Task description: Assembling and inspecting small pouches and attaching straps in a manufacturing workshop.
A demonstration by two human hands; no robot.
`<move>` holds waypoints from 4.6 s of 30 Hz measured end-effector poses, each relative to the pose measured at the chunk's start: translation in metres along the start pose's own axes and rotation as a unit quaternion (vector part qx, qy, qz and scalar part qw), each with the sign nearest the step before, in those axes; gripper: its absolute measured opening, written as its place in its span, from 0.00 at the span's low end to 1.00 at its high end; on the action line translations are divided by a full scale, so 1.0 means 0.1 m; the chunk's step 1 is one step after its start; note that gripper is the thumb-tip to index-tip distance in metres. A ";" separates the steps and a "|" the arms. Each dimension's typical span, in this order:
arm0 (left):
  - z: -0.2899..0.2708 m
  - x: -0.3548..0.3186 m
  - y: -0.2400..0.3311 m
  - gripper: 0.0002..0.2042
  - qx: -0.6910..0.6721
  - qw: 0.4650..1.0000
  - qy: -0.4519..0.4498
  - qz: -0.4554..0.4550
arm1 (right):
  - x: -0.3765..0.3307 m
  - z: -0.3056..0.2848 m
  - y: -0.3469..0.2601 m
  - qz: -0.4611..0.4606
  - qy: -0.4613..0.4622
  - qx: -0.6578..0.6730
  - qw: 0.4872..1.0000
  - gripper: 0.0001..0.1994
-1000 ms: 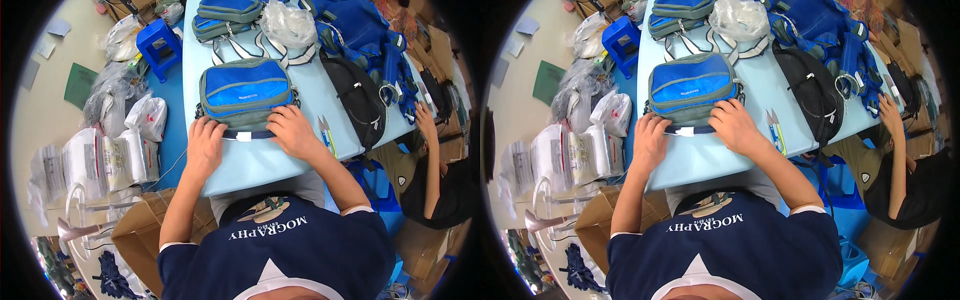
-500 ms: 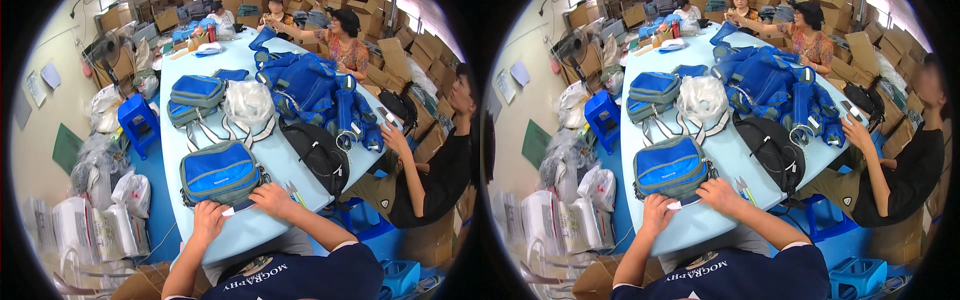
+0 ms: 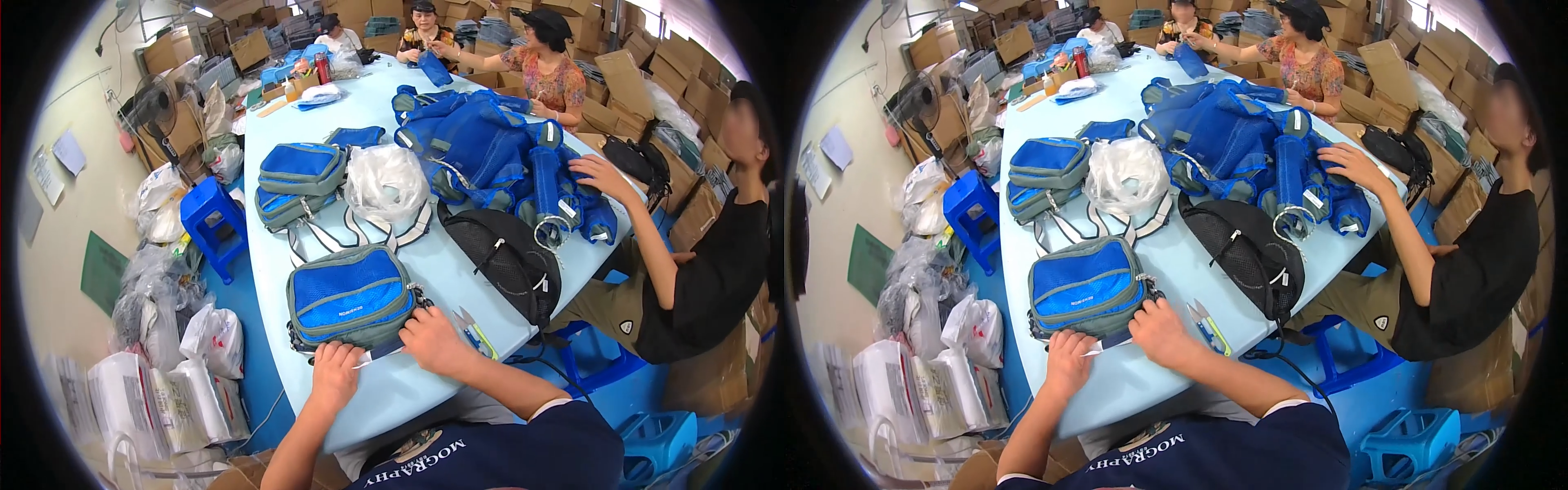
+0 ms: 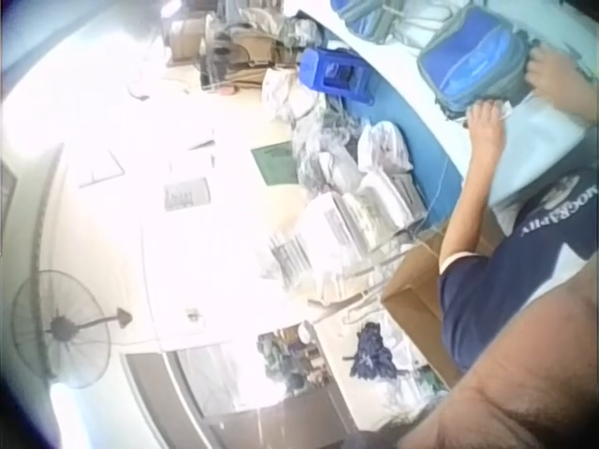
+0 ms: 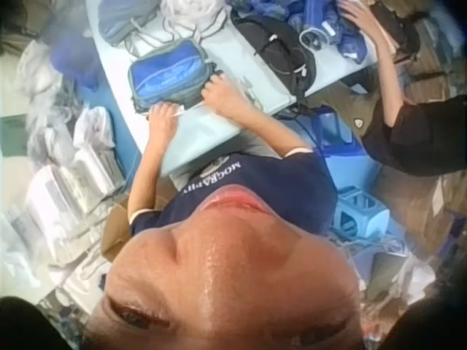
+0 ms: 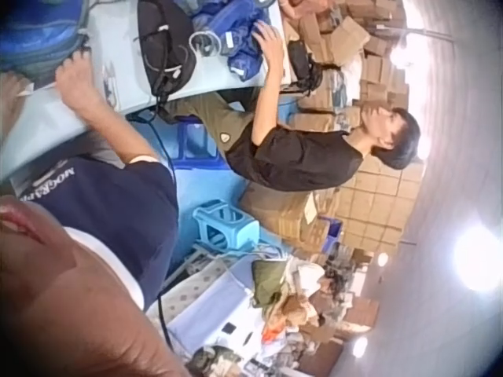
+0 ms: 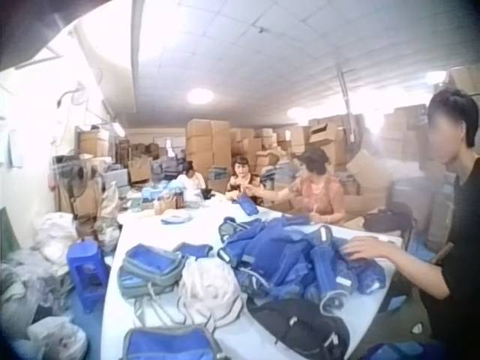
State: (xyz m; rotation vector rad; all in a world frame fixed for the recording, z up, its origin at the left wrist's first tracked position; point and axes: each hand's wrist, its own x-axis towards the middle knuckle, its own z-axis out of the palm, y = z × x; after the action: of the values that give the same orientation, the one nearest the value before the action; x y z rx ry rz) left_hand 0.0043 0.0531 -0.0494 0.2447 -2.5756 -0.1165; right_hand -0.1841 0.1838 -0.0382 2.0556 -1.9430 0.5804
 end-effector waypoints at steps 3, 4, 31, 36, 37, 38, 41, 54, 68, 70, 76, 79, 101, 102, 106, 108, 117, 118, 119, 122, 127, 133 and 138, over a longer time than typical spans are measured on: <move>0.03 0.01 0.03 0.17 -0.028 0.999 -0.024 0.003 | 0.01 0.06 -0.18 -0.002 0.003 -0.039 0.999 0.06; 0.05 0.01 0.04 0.17 -0.029 0.999 -0.024 0.003 | 0.01 0.08 -0.22 -0.016 0.007 -0.042 0.999 0.06; 0.07 0.09 -0.12 0.12 -0.056 0.995 -0.036 0.069 | 0.06 0.30 -0.10 -0.053 -0.029 0.119 0.991 0.12; 0.07 0.10 -0.12 0.11 -0.062 0.994 -0.044 0.073 | 0.08 0.30 -0.10 -0.044 -0.042 0.121 0.991 0.12; 0.07 0.10 -0.11 0.11 -0.063 0.994 -0.045 0.076 | 0.09 0.29 -0.10 -0.041 -0.043 0.123 0.991 0.12; 0.07 0.11 -0.10 0.11 -0.065 0.995 -0.045 0.063 | 0.09 0.29 -0.11 -0.038 -0.042 0.122 0.991 0.12; 0.05 0.14 -0.10 0.13 -0.082 0.994 -0.044 0.053 | 0.10 0.27 -0.10 -0.033 -0.026 0.134 0.990 0.12; 0.11 0.11 -0.08 0.14 -0.096 0.993 -0.023 0.063 | 0.07 0.28 -0.11 -0.022 -0.011 0.161 0.987 0.13; 0.17 0.09 -0.07 0.13 -0.090 0.995 -0.014 0.047 | 0.01 0.32 -0.14 0.012 0.031 0.152 0.988 0.12; 0.17 0.06 -0.09 0.11 -0.093 0.995 0.004 0.043 | 0.04 0.32 -0.17 -0.009 0.040 0.162 0.986 0.12; 0.18 0.12 -0.08 0.10 -0.090 0.994 -0.008 0.057 | 0.01 0.36 -0.13 0.005 0.034 0.166 0.986 0.12; 0.18 0.08 -0.09 0.09 -0.087 0.994 -0.012 0.057 | 0.02 0.39 -0.14 0.000 0.047 0.168 0.985 0.12; 0.17 0.11 -0.19 0.11 -0.069 0.993 -0.049 0.085 | 0.10 0.34 -0.06 -0.005 -0.015 0.187 0.982 0.18; 0.18 0.10 -0.19 0.11 -0.071 0.993 -0.039 0.080 | 0.11 0.33 -0.08 0.004 -0.018 0.190 0.982 0.18; 0.19 0.11 -0.17 0.11 -0.070 0.995 -0.020 0.066 | 0.11 0.28 -0.09 0.022 -0.025 0.185 0.982 0.17; 0.18 0.12 -0.16 0.11 -0.073 0.994 -0.024 0.072 | 0.11 0.28 -0.09 0.016 -0.025 0.185 0.982 0.16; 0.12 0.13 -0.12 0.11 -0.104 0.993 0.010 0.062 | 0.10 0.29 -0.12 0.009 -0.006 0.177 0.984 0.16; 0.11 0.12 -0.12 0.11 -0.103 0.993 0.014 0.061 | 0.11 0.28 -0.13 0.011 -0.001 0.177 0.984 0.16; 0.11 0.11 -0.12 0.12 -0.100 0.993 0.004 0.057 | 0.11 0.29 -0.13 0.008 -0.002 0.175 0.985 0.16; 0.09 0.12 -0.11 0.12 -0.095 0.994 -0.011 0.050 | 0.10 0.29 -0.12 0.011 0.001 0.168 0.986 0.16; 0.07 0.14 -0.10 0.12 -0.099 0.994 -0.013 0.050 | 0.10 0.28 -0.12 0.007 0.012 0.160 0.987 0.16; 0.09 0.14 -0.10 0.12 -0.098 0.994 -0.016 0.047 | 0.10 0.28 -0.11 0.004 0.004 0.163 0.987 0.16; 0.11 0.16 -0.10 0.12 -0.093 0.994 -0.022 0.046 | 0.09 0.29 -0.09 0.006 0.009 0.168 0.986 0.16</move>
State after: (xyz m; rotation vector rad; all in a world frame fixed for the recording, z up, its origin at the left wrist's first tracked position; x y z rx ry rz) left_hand -0.0128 0.0401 -0.0517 0.0542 -2.5927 -0.3297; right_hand -0.1716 0.1633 -0.0593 2.2197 -1.9578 0.9857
